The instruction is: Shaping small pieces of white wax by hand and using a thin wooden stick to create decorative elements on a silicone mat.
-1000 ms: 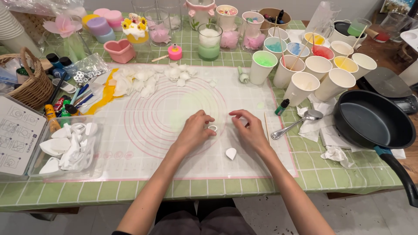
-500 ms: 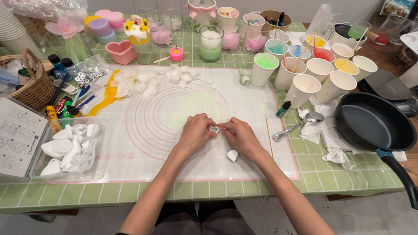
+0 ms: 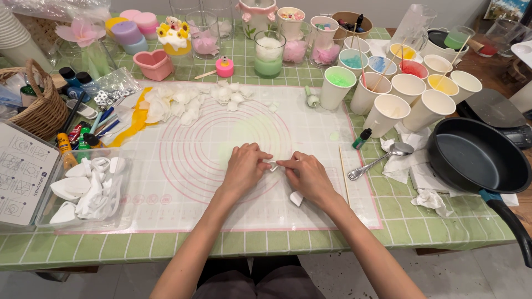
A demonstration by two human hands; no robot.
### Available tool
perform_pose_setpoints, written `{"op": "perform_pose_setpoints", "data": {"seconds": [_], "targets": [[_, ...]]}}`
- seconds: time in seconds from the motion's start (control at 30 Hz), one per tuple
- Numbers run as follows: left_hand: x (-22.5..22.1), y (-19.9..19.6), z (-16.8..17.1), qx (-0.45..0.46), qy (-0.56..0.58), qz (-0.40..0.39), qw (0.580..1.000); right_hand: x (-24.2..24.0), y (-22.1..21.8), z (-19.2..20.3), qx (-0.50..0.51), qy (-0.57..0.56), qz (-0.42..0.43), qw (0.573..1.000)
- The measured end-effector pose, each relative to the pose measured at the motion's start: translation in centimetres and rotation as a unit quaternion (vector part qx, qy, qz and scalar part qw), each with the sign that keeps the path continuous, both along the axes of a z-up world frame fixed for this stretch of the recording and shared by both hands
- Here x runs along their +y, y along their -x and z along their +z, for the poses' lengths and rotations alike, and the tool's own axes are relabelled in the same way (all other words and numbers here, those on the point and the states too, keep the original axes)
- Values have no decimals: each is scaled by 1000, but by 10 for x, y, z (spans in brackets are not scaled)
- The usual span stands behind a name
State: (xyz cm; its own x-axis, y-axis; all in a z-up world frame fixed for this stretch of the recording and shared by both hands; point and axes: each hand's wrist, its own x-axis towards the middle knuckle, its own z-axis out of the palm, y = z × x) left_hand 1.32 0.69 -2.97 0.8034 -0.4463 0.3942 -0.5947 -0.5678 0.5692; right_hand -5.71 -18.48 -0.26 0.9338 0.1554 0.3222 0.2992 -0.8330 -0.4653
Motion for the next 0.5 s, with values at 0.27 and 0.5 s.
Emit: {"op": "perform_pose_setpoints", "data": {"seconds": [0.27,0.5], "targets": [[-3,5,7,-16,11,34,999,4,1,-5,-35,48,11,998],[-1,5,15,23,-20,27,999,8,-13,-3,-14,108,41,993]]}}
